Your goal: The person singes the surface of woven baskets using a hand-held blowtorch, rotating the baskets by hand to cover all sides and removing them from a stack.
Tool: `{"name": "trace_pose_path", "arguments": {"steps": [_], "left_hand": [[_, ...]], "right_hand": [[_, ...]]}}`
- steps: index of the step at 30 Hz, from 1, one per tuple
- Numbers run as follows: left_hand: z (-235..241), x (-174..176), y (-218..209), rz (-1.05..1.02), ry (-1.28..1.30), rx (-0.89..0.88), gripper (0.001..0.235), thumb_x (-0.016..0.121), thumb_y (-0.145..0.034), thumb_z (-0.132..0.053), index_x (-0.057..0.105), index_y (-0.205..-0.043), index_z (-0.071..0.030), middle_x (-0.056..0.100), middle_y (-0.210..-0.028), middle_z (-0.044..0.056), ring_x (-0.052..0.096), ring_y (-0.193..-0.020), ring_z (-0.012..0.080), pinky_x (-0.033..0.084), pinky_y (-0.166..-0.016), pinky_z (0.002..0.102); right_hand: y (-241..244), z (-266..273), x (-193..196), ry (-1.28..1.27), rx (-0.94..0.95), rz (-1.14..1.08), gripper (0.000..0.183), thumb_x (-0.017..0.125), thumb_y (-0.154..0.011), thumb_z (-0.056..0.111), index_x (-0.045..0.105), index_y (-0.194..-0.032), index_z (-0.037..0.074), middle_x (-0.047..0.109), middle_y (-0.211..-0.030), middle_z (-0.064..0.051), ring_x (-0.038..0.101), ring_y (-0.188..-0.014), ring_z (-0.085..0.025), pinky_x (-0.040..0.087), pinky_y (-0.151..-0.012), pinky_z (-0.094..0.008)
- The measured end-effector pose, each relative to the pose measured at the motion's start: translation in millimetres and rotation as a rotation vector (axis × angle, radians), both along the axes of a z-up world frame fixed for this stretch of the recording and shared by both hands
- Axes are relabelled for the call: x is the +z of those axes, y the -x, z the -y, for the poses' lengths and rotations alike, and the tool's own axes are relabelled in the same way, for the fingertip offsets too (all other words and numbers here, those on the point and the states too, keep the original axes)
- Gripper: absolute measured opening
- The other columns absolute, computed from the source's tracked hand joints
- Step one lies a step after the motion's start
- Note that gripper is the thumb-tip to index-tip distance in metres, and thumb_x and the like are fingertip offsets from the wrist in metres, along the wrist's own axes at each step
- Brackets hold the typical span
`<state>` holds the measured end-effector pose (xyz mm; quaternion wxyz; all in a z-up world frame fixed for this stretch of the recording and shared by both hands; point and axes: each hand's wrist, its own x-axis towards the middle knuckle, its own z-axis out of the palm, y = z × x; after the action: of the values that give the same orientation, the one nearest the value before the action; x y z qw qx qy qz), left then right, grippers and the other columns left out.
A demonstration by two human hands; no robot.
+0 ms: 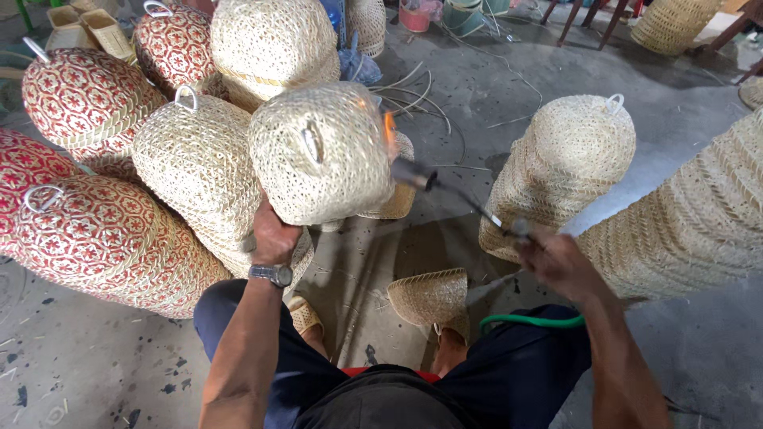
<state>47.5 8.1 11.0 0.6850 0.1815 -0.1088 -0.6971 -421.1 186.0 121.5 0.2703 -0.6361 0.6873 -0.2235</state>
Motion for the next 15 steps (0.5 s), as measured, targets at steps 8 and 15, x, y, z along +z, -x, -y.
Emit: {"name": "trace_pose_path", "arguments": {"steps": [8,15], "left_hand": [[19,-34,0,0.181,0.077,0.257,0.025,0.055,-0.109,-0.028,0.065,-0.114,-0.006,0.067,-0.104,0.005,0.066,-0.091,0.0167,0.057,-0.082,0.034],[17,-28,5,0.463,0.133,0.413,0.042,0.064,-0.104,-0.028,0.052,-0.065,-0.019,0.046,-0.053,-0.007,0.040,-0.039,0.0059,0.033,-0.034,0.024]], "right_hand": [[-6,0,-7,0.129,0.032,0.039,0.051,0.056,-0.102,0.047,0.067,-0.084,0.001,0.058,-0.060,-0.005,0.054,-0.053,-0.016,0.045,-0.051,-0.036],[-21,9,16,0.005,-0.090,-0.140,0.047,0.053,-0.098,0.052,0.073,-0.093,0.009,0.062,-0.062,-0.006,0.062,-0.058,-0.020,0.047,-0.053,-0.042]]}}
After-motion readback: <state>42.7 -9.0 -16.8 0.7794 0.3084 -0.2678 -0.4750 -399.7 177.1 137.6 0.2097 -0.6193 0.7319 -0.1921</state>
